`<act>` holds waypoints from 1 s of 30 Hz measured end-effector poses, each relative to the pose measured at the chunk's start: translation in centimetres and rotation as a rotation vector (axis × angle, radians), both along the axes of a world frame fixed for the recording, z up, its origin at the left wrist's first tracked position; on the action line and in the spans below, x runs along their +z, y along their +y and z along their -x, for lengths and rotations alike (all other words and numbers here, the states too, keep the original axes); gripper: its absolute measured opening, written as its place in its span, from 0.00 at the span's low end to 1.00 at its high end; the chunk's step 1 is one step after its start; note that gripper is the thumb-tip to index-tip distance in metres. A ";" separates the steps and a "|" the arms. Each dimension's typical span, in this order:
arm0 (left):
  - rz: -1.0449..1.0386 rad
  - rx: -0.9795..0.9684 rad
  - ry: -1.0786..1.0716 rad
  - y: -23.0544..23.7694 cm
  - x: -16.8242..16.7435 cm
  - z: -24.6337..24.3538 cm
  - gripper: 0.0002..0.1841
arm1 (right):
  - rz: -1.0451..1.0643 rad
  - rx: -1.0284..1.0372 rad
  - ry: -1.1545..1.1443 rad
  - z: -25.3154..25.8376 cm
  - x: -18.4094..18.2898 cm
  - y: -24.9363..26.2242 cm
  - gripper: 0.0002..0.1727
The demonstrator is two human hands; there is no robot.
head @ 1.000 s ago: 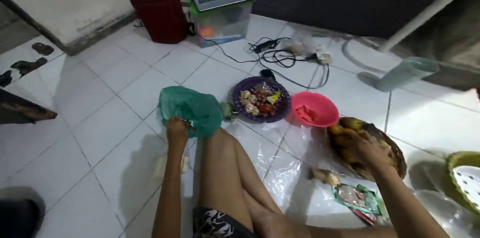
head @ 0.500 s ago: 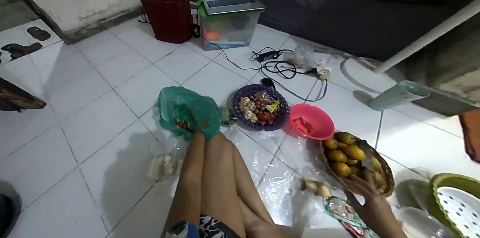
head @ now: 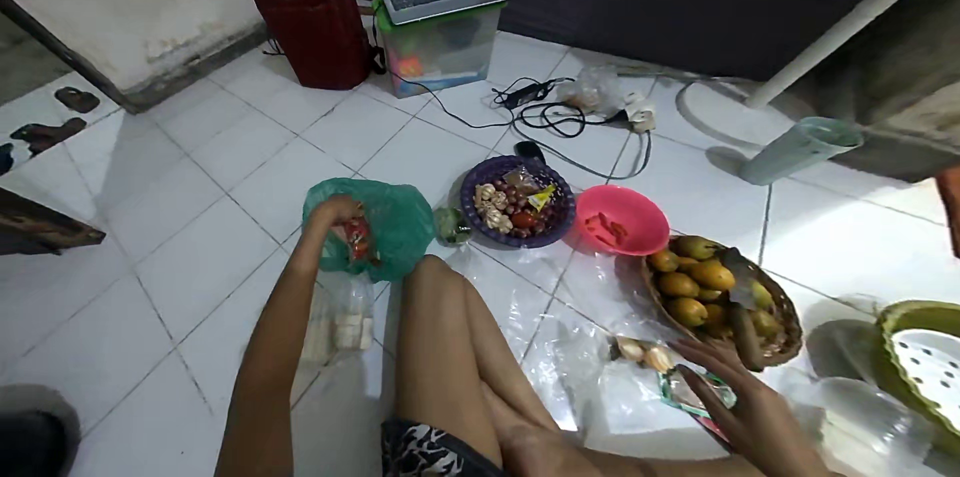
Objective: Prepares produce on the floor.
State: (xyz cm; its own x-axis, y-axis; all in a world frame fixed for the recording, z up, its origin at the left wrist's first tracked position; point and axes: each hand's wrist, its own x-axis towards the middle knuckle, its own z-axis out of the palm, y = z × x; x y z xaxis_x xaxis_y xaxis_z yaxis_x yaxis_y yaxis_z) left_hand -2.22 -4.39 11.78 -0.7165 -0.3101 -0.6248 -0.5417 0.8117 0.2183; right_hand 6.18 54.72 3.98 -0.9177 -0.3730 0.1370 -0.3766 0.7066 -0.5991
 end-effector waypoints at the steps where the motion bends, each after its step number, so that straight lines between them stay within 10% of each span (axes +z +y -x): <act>1: -0.015 0.079 0.016 0.1 1.4 -0.9 0.25 | 0.011 0.015 0.000 0.1 -0.1 -0.5 0.20; 4: -0.038 0.254 0.036 0.3 4.9 -3.9 0.25 | 0.034 0.057 -0.010 0.2 0.1 -2.1 0.20; 8: -0.076 -0.056 -0.002 0.8 8.7 -8.7 0.23 | 0.164 0.146 -0.097 -0.5 1.1 -5.5 0.21; 12: -0.576 -0.536 0.348 7.7 8.9 -12.7 0.16 | 0.783 0.383 -0.568 -1.8 0.5 -12.6 0.52; 15: -0.871 -0.593 0.351 14.4 7.4 -12.7 0.30 | 1.160 0.296 -0.828 -2.5 -0.1 -16.9 0.60; 20: -0.347 -0.222 0.341 10.9 3.9 -7.0 0.19 | 1.270 -0.154 -0.895 -6.6 -0.3 -13.0 0.11; 24: 0.135 -0.104 -0.124 5.8 -2.8 -3.7 0.24 | 1.250 -0.260 -0.941 -8.8 -1.7 -8.0 0.13; 30: 0.142 0.151 0.074 3.0 -8.0 -2.4 0.20 | 1.281 -0.230 -0.862 -9.3 0.5 -6.3 0.23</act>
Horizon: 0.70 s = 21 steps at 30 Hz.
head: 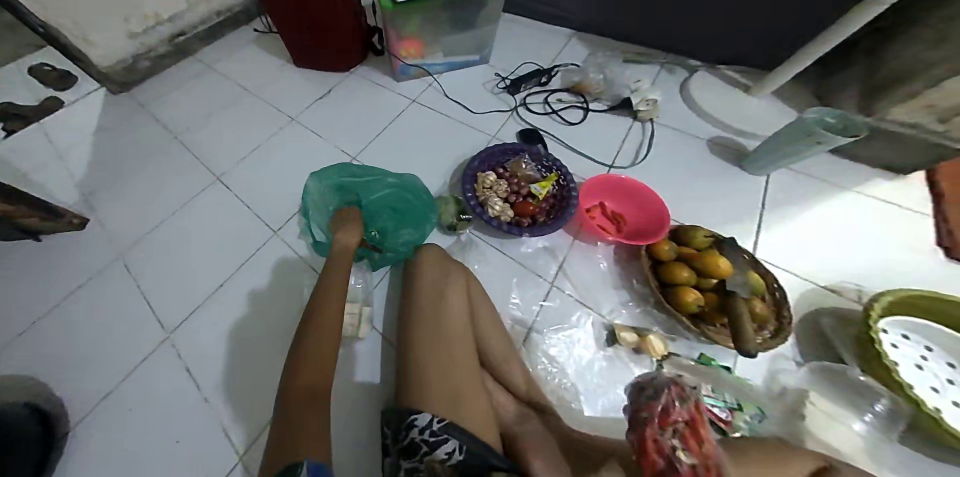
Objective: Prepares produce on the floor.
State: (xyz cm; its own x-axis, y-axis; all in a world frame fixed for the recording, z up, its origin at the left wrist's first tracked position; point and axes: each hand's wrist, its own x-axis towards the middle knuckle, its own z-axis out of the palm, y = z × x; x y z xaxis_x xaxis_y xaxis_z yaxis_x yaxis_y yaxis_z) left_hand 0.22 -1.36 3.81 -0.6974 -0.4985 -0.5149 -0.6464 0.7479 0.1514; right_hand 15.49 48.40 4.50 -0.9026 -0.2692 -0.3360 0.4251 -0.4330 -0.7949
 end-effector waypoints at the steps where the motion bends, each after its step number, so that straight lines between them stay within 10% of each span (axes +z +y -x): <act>1: 0.005 -0.022 -0.045 0.0 -0.5 0.3 0.25 | -0.002 -0.030 -0.006 -0.1 0.6 -0.3 0.21; 9: 0.082 -0.152 -0.284 0.6 -3.7 0.5 0.38 | 0.083 -0.126 -0.081 -0.1 -0.2 -0.9 0.14; 16: 0.015 -0.256 -0.330 1.1 -0.9 -0.8 0.20 | 0.022 -0.145 -0.081 -0.6 -1.3 -0.6 0.10; 21: 0.050 -0.157 -0.330 3.0 -2.0 -1.5 0.39 | 0.056 -0.194 -0.147 -0.9 -3.1 0.1 0.14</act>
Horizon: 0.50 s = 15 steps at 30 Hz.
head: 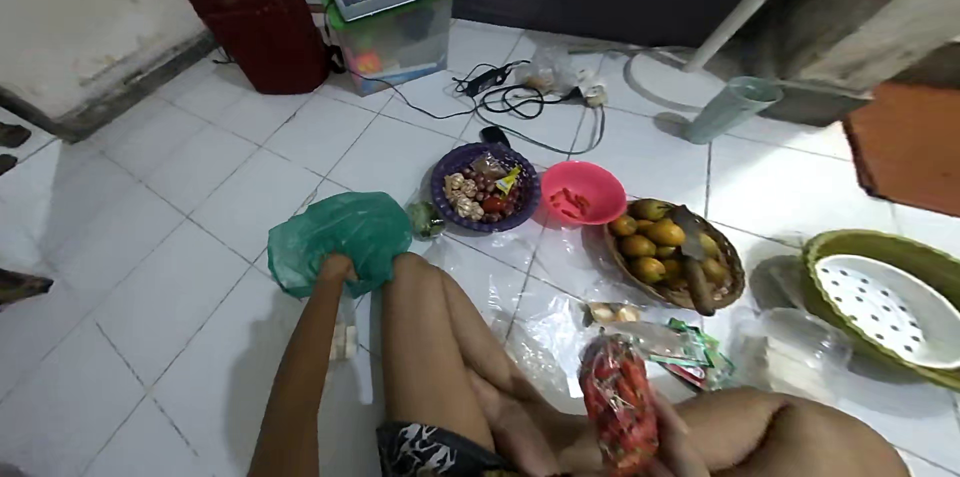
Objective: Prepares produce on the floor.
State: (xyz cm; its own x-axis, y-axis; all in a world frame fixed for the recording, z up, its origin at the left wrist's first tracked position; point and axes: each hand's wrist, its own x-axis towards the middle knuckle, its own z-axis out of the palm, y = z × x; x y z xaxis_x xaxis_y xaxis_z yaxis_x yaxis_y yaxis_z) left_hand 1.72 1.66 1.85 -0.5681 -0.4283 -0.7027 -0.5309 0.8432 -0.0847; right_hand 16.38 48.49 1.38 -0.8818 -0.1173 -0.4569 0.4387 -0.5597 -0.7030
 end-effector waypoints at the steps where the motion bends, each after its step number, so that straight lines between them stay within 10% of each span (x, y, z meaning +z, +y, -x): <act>1: 0.013 0.036 -0.015 0.5 -0.4 0.0 0.43 | -0.014 -0.011 -0.017 0.0 -0.7 0.3 0.16; 7: 0.175 0.105 0.053 1.7 -4.2 0.5 0.52 | -0.003 -0.040 -0.031 -0.1 -0.8 -0.3 0.20; 15: 0.099 -0.104 0.061 -1.8 3.1 4.0 0.32 | -0.009 -0.026 -0.031 -0.4 -2.0 1.7 0.20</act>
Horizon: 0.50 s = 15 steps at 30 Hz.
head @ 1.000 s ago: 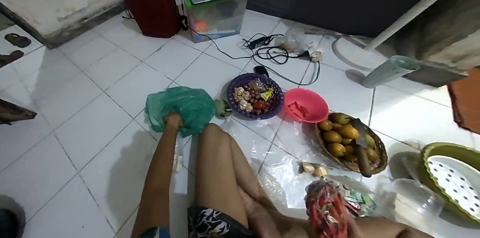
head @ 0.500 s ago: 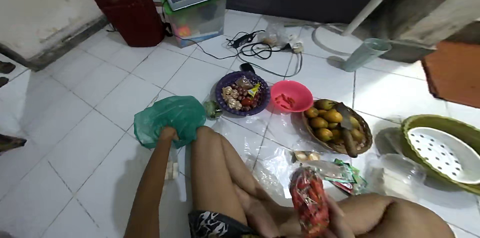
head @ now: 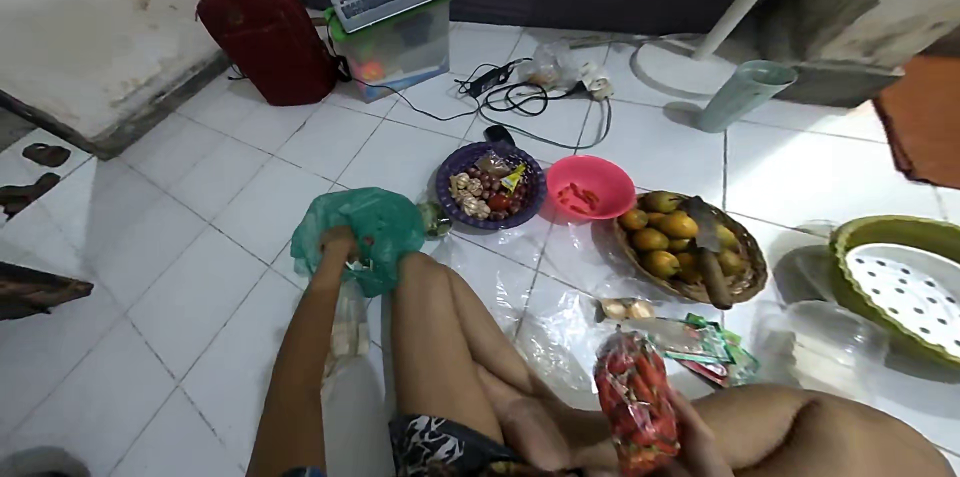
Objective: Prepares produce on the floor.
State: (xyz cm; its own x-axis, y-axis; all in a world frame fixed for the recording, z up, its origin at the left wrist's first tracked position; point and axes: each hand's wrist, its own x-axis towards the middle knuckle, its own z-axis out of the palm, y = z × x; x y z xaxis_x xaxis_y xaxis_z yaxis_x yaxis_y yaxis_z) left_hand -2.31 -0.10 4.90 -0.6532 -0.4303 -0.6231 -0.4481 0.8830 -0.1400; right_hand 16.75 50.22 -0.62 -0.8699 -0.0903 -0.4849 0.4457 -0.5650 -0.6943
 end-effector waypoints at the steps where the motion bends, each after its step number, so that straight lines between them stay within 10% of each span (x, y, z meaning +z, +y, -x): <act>1: -0.035 0.018 0.007 -0.8 0.6 0.4 0.28 | -0.011 0.000 0.007 0.0 -0.1 0.1 0.21; 11: -0.349 0.150 0.339 0.5 12.1 -6.7 0.37 | -0.033 -0.082 -0.056 0.3 0.8 -0.4 0.17; 15: -0.366 -0.010 0.285 16.9 23.0 -10.4 0.22 | -0.088 -0.108 -0.098 1.9 1.7 -1.5 0.18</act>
State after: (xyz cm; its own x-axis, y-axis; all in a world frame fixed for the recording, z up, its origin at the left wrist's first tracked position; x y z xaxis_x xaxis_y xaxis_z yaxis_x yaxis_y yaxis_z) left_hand 8.11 16.81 27.91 -0.8234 -0.2079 -0.5279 -0.4145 0.8558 0.3096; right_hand 14.89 48.75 1.06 -0.8204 0.0476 -0.5698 0.4539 -0.5519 -0.6996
